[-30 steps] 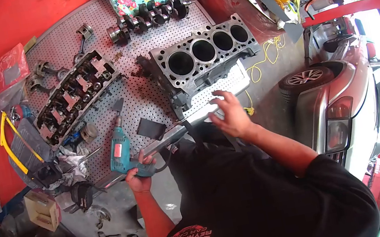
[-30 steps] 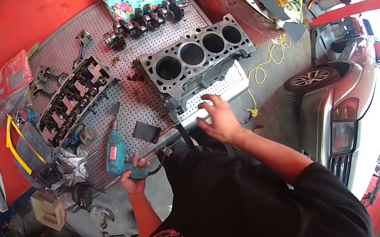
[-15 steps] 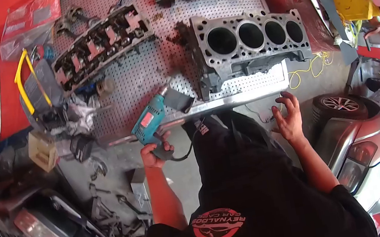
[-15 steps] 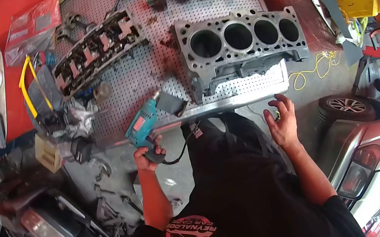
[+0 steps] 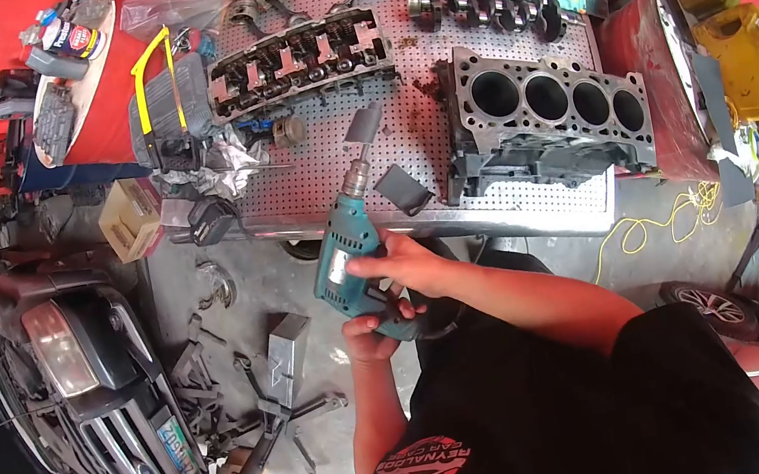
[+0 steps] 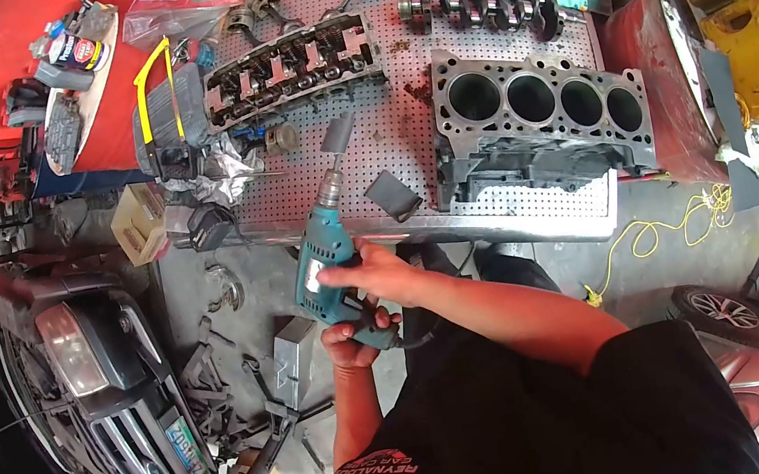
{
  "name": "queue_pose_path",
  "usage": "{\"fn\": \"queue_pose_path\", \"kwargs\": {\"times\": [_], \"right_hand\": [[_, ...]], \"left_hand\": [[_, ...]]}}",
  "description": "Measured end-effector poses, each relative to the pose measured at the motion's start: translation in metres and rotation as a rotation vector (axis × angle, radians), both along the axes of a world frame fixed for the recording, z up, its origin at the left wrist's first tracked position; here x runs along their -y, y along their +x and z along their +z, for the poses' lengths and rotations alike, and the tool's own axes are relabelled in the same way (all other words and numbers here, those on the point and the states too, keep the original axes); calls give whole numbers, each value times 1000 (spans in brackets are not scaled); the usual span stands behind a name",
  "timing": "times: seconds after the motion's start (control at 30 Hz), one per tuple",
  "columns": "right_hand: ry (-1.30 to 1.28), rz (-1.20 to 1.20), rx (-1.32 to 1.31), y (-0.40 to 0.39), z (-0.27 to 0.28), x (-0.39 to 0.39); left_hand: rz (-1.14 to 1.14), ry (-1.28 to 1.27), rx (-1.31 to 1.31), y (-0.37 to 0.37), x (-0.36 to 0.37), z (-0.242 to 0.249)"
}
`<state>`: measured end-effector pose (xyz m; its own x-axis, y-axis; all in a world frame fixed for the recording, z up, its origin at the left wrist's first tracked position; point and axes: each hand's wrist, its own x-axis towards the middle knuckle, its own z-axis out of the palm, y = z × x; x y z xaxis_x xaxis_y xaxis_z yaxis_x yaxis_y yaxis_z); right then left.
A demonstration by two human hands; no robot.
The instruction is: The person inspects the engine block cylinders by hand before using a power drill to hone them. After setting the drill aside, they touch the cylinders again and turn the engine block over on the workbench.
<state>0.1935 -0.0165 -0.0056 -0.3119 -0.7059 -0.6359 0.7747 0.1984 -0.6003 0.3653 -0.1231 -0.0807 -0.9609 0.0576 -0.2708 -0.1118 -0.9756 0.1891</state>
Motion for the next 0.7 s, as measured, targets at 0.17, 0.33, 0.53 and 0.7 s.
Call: {"fn": "queue_pose_path", "kwargs": {"times": [0.17,0.33,0.53,0.7], "right_hand": [[31,-195,-59,2,-58,27],[219,-278,-125,-25,-128,37],[184,-377,34,-61,-195,38],[244,-371,41,-71,-194,38]], "left_hand": [[-64,-143,206,-21,10,1],[-179,-454,533,-43,45,-65],[-172,-285,568,-70,65,-107],[-134,-149,533,-87,70,-119]]}}
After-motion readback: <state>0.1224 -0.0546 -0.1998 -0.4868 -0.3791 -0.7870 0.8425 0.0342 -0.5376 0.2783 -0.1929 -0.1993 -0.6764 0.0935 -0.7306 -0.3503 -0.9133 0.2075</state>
